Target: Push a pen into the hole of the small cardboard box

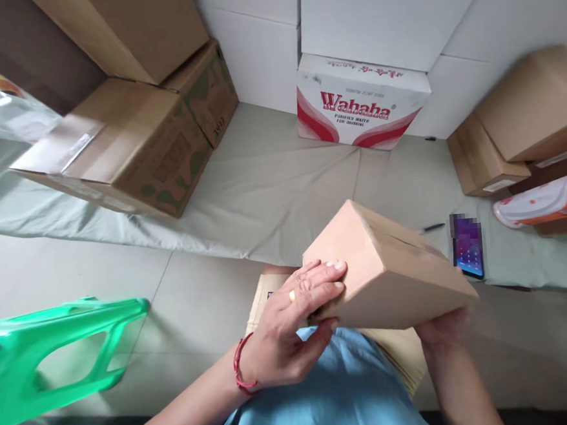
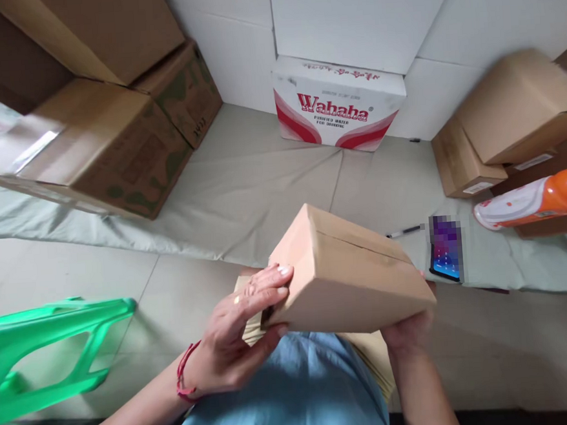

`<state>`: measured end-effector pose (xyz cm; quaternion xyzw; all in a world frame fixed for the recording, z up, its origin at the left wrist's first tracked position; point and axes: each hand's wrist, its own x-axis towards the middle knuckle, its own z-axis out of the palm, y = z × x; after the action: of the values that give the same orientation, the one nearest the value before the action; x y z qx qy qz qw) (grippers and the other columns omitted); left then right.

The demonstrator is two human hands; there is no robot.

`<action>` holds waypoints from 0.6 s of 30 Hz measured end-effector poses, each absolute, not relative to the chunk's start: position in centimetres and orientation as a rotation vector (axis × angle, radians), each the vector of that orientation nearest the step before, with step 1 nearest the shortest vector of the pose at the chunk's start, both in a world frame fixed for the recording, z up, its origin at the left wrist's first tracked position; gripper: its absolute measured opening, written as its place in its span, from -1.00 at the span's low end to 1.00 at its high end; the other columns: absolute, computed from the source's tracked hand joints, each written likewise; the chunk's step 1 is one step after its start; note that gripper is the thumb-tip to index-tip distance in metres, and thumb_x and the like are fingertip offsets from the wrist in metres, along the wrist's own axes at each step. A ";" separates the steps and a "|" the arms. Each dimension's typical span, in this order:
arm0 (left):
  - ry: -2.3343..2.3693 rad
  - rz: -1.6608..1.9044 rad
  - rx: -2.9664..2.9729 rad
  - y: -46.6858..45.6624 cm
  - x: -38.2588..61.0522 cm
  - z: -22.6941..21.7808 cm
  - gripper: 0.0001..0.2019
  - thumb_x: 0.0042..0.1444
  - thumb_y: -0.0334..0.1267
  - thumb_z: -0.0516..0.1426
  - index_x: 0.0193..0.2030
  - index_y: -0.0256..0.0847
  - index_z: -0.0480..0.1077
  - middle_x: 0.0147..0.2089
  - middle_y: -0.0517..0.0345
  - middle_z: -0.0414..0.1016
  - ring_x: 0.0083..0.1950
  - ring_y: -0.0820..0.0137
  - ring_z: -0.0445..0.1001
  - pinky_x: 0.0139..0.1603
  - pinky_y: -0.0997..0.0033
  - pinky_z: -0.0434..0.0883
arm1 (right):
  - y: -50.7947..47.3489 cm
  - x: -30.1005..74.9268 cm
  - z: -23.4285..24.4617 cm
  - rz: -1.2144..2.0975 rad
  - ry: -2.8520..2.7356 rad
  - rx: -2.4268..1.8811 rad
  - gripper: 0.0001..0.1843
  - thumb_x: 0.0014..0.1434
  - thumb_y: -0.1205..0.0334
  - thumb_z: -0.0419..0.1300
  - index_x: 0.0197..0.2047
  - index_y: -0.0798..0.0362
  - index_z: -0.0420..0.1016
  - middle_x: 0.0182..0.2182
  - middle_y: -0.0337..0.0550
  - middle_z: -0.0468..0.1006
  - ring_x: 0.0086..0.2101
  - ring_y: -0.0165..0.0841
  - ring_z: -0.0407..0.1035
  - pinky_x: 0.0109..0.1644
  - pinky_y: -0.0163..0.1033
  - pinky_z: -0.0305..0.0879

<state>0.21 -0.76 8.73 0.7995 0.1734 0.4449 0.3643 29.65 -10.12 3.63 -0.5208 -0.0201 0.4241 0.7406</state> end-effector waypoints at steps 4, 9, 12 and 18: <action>0.464 1.112 2.070 -0.7 0.4 8.5 -0.36 0.33 -0.55 0.14 0.52 -0.14 0.30 0.43 -0.11 0.53 0.47 0.25 0.50 0.61 0.09 0.32 | -10.6 30.3 4.0 0.779 -0.027 -1.152 -0.70 0.24 -0.12 0.33 -0.13 -0.11 0.68 -0.22 -0.26 0.76 -0.16 -0.23 0.66 -0.09 -0.08 0.62; 0.578 0.986 1.811 -0.7 0.1 8.3 -0.38 0.40 0.02 0.27 0.50 -0.13 0.33 0.45 -0.26 0.45 0.51 0.02 0.42 0.50 -0.02 0.44 | -10.0 29.2 5.8 0.801 -0.157 -1.064 -0.69 0.23 -0.11 0.32 -0.33 -0.06 0.53 -0.11 -0.15 0.68 0.27 -0.14 0.48 0.43 0.10 0.34; 0.715 0.992 1.661 -0.6 0.0 7.9 -0.38 0.33 0.13 0.32 0.39 -0.13 0.40 0.43 -0.29 0.43 0.49 -0.02 0.43 0.40 0.00 0.53 | -9.6 28.7 5.8 0.766 -0.210 -1.014 -0.69 0.15 0.00 0.42 -0.41 -0.05 0.43 -0.29 -0.24 0.56 0.25 -0.17 0.47 0.56 0.10 0.11; 0.740 1.274 1.789 -0.4 -0.9 9.1 -0.44 0.26 -0.45 0.35 0.37 -0.12 0.42 0.40 -0.16 0.49 0.50 0.09 0.43 0.52 -0.03 0.44 | -8.8 26.6 3.1 0.981 -0.323 -1.091 -0.69 0.14 -0.02 0.47 -0.40 -0.07 0.48 -0.25 -0.21 0.59 0.25 -0.15 0.47 0.49 0.11 0.23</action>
<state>-0.86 -0.35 9.13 0.7075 0.2924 0.5037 0.4004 26.57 -8.76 3.11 -0.4956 -0.1468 0.4458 0.7308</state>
